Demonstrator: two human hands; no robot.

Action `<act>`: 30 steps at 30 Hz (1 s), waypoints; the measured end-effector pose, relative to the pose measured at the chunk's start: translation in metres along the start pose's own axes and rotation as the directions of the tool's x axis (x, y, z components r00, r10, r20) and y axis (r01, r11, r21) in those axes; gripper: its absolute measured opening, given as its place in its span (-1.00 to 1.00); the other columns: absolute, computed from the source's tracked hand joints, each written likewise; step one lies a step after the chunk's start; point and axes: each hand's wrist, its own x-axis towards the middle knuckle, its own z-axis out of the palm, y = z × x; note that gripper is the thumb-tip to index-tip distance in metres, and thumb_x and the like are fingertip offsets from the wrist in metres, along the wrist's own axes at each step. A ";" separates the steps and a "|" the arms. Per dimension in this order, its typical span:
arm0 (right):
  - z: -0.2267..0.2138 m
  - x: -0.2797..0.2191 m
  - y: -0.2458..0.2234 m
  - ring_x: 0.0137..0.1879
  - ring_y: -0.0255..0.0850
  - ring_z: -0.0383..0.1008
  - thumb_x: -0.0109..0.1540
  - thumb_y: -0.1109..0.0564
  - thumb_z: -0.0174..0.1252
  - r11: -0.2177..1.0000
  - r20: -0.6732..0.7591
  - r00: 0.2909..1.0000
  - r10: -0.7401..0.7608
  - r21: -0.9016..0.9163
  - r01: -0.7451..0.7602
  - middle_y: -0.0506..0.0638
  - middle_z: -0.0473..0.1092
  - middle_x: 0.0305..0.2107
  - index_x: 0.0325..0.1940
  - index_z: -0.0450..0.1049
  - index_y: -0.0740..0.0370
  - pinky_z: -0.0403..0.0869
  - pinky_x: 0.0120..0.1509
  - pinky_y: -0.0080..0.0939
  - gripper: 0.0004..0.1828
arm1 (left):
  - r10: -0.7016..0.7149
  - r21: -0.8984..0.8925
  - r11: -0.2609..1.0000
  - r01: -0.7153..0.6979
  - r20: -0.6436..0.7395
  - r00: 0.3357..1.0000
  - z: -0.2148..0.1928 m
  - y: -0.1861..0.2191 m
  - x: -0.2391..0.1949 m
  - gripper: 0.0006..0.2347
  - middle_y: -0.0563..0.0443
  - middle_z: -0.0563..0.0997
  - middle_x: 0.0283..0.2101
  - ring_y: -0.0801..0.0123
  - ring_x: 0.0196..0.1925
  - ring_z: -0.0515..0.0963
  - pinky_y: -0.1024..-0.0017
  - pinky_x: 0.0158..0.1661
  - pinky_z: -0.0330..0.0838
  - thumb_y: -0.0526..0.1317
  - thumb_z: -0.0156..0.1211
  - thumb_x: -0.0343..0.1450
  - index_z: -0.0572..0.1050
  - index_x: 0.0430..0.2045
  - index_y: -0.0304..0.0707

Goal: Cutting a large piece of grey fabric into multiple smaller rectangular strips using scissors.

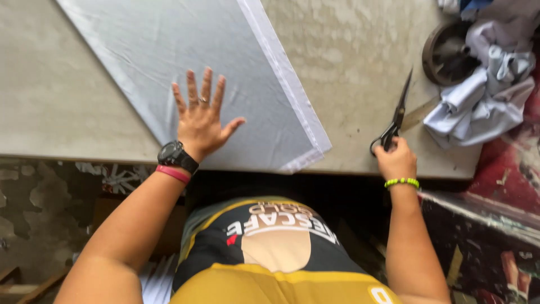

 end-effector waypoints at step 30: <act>-0.021 -0.139 -0.030 -0.41 -0.29 0.21 0.01 0.10 0.23 0.950 0.770 0.575 -0.278 0.307 0.049 -0.12 0.29 -0.61 -0.52 0.35 0.11 0.22 -0.26 -0.26 -0.83 | -0.291 0.178 0.945 0.274 0.076 0.954 -0.008 0.034 -0.012 -0.10 -0.26 -0.19 0.57 -0.42 0.53 -0.25 -0.60 0.36 -0.30 0.57 -0.31 0.57 -0.11 0.58 -0.20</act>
